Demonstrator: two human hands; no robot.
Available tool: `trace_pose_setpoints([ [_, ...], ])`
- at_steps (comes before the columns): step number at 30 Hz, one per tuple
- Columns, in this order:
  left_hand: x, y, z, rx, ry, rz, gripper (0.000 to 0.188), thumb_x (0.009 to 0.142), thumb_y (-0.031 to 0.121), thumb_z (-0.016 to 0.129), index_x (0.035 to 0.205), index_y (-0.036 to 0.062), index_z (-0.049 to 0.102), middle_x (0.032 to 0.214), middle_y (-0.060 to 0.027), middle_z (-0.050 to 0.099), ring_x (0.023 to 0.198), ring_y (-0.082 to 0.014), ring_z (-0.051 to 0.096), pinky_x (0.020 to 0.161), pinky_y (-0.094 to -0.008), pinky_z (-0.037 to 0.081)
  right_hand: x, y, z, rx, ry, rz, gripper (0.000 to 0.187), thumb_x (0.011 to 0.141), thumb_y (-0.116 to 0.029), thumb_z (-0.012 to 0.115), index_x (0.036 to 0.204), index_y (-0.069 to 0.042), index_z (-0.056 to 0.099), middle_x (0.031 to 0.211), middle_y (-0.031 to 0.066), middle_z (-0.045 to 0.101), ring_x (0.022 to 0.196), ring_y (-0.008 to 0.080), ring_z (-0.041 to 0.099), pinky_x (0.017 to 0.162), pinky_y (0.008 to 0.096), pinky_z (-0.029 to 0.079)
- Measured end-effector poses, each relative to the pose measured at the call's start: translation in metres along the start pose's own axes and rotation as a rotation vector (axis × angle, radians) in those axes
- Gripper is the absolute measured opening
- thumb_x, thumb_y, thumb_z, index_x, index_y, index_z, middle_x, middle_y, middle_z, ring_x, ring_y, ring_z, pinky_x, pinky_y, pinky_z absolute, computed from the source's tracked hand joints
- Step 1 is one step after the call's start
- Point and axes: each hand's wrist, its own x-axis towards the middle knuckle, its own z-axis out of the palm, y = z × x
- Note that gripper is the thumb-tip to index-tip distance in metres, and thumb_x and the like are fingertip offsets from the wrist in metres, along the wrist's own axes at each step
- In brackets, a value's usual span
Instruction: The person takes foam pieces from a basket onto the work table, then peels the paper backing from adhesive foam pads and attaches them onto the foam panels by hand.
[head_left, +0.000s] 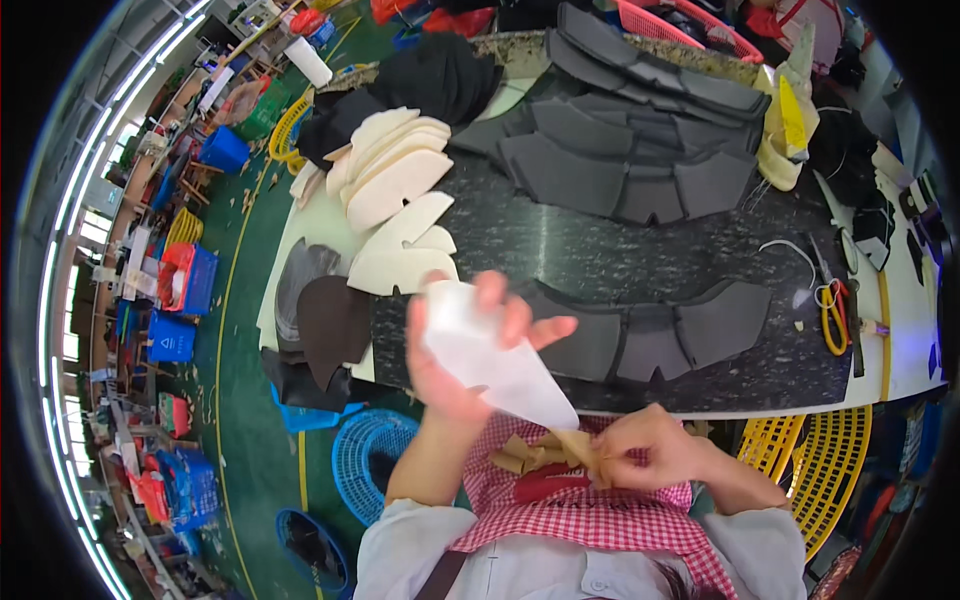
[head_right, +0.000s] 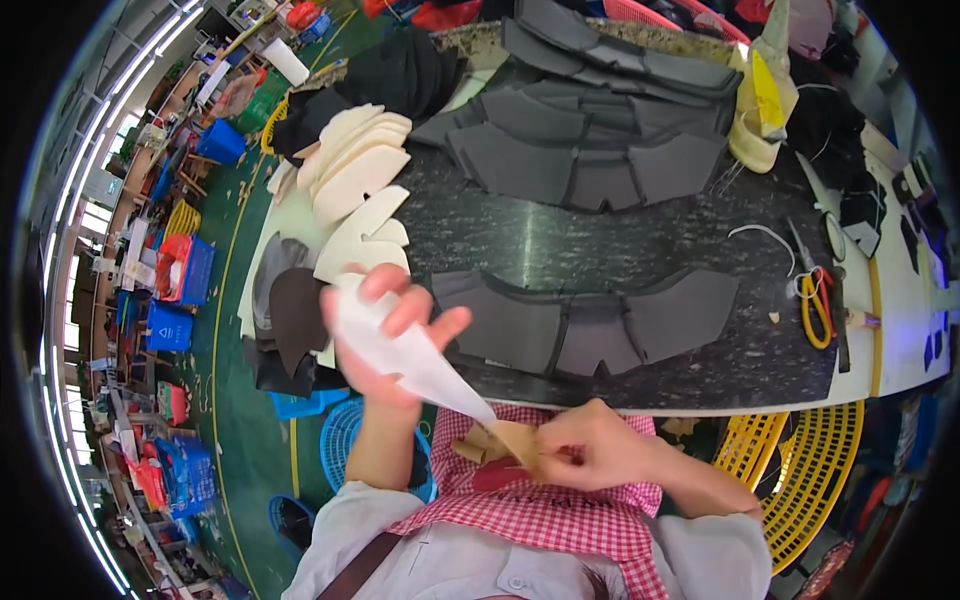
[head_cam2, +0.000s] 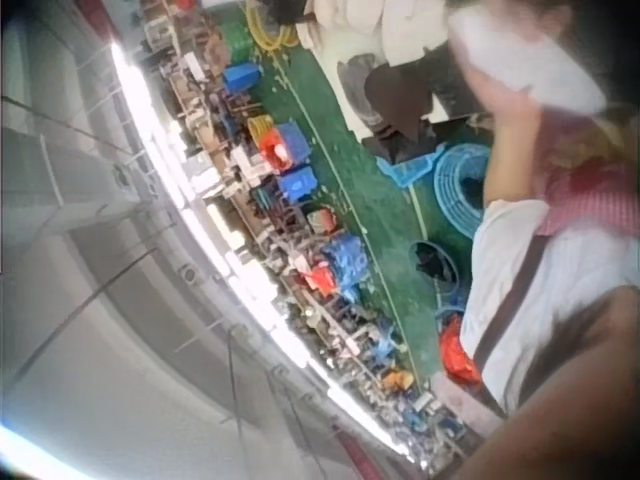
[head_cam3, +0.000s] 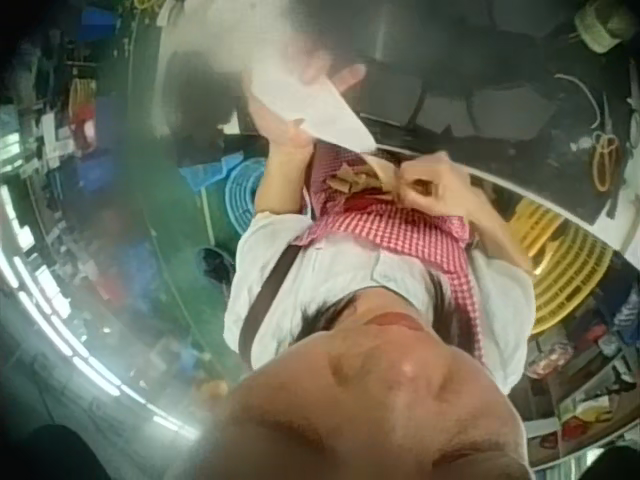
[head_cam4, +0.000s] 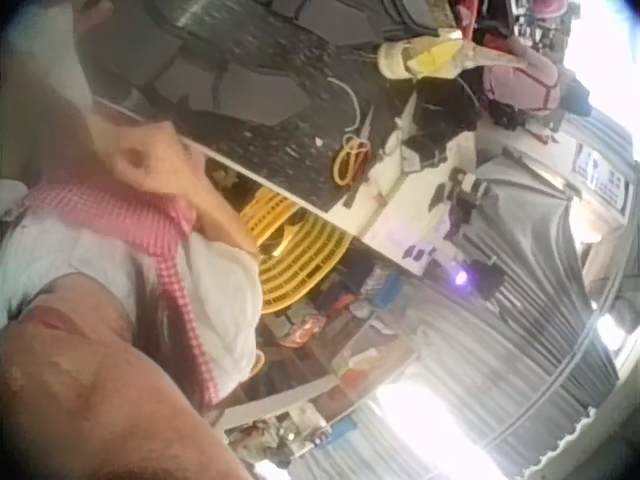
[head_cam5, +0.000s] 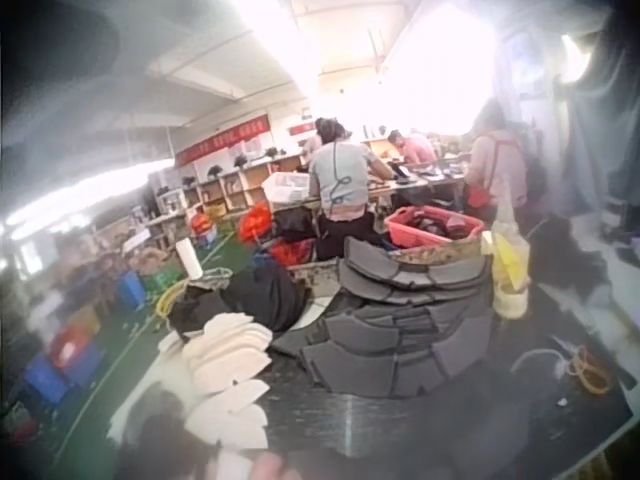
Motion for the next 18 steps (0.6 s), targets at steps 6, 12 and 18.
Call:
trace_pose_setpoints([
  [6,-0.019,0.0,0.02,1.678,-0.578,-0.149,0.041,0.065,0.031,0.081,0.089,0.0102,0.054,0.085,-0.0094,0.053,0.071,-0.0206,0.057,0.055,-0.03,0.045,-0.009,-0.025,-0.002,0.321,0.272,0.022,0.033,0.079,-0.021,0.071,0.104,-0.003,0.059,0.091,0.0098,0.061,0.08,0.0196,0.062,0.065,0.0296,0.048],
  [12,-0.028,-0.018,-0.013,1.754,-0.336,-0.413,0.063,0.072,0.019,0.077,0.126,0.0057,0.049,0.078,-0.0074,0.063,0.065,-0.0161,0.064,0.059,-0.0261,0.049,-0.044,-0.035,-0.027,-0.258,0.675,0.098,0.011,0.08,-0.008,0.066,0.071,-0.002,0.062,0.073,0.0086,0.061,0.065,0.0195,0.059,0.058,0.0304,0.045],
  [18,-0.006,-0.036,-0.016,1.871,-0.082,-0.39,0.057,0.078,0.002,0.067,0.13,0.0083,0.046,0.063,0.0003,0.061,0.056,-0.0022,0.05,0.052,-0.0183,0.036,-0.036,-0.005,-0.054,-0.556,0.886,0.161,0.018,0.074,-0.009,0.073,0.072,0.003,0.06,0.085,0.0101,0.061,0.069,0.0195,0.059,0.06,0.0288,0.045],
])
